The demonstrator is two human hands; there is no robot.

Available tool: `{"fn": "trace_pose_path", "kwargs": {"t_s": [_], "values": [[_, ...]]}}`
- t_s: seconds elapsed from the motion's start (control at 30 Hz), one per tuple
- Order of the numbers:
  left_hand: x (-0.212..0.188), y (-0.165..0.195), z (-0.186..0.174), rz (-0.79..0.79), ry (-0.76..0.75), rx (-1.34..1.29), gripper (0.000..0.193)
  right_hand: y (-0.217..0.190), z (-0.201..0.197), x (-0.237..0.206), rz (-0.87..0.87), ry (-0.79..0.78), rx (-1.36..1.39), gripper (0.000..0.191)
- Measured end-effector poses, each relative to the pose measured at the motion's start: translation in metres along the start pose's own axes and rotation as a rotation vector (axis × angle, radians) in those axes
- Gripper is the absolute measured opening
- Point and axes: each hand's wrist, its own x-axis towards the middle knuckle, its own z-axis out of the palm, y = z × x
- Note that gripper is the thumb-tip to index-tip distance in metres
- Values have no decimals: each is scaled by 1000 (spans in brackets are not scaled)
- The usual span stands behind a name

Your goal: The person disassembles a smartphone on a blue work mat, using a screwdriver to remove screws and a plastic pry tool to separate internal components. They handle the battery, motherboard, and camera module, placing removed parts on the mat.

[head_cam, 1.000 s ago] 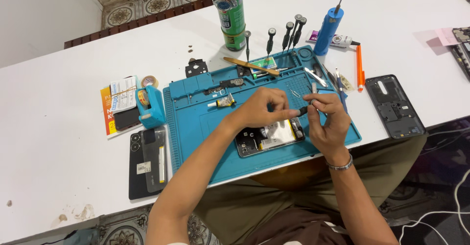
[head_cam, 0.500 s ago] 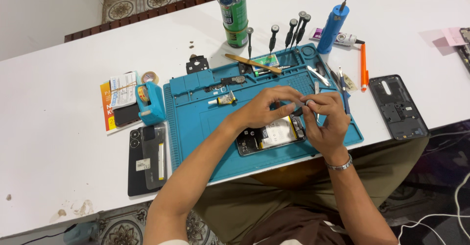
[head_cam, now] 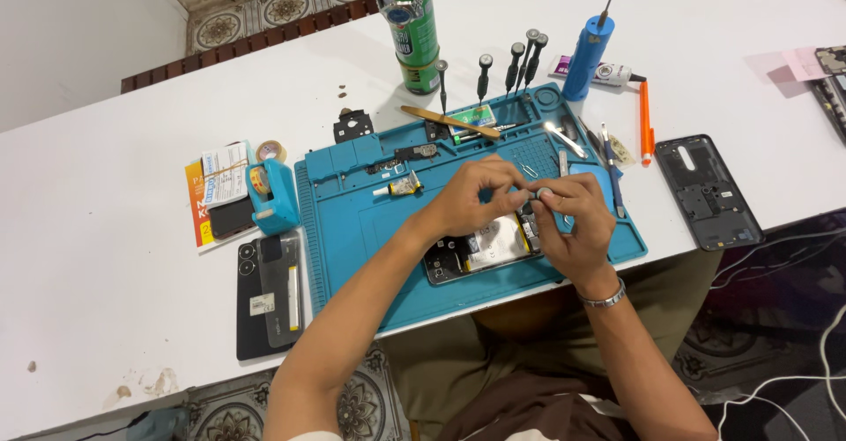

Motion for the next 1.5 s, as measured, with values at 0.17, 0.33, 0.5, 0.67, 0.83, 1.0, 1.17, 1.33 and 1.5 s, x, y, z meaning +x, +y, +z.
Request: {"fn": "trace_pose_path", "kwargs": {"t_s": [0.17, 0.33, 0.5, 0.67, 0.83, 1.0, 1.17, 1.33, 1.5], "values": [[-3, 2, 0, 40, -34, -20, 37, -1, 0, 2, 28, 8, 6, 27], [-1, 2, -2, 12, 7, -9, 41, -2, -3, 1, 0, 32, -5, 27], [-3, -4, 3, 156, 4, -28, 46, 0, -2, -4, 114, 84, 25, 26], [-1, -7, 5, -14, 57, 80, 44, 2, 0, -6, 107, 69, 95, 19], [0, 1, 7, 68, 69, -28, 44, -1, 0, -6, 129, 68, 103, 19], [4, -5, 11, 92, 69, 144, 46, 0, -2, -8, 269, 40, 87, 33], [3, -12, 9, 95, 104, 102, 48, 8, -2, -13, 288, 20, 288, 24], [1, -7, 7, 71, 121, 129, 46, 17, 1, -18, 353, 27, 576, 21], [3, -13, 11, 211, 79, 121, 43, 24, 2, -21, 322, 10, 598, 22]]}}
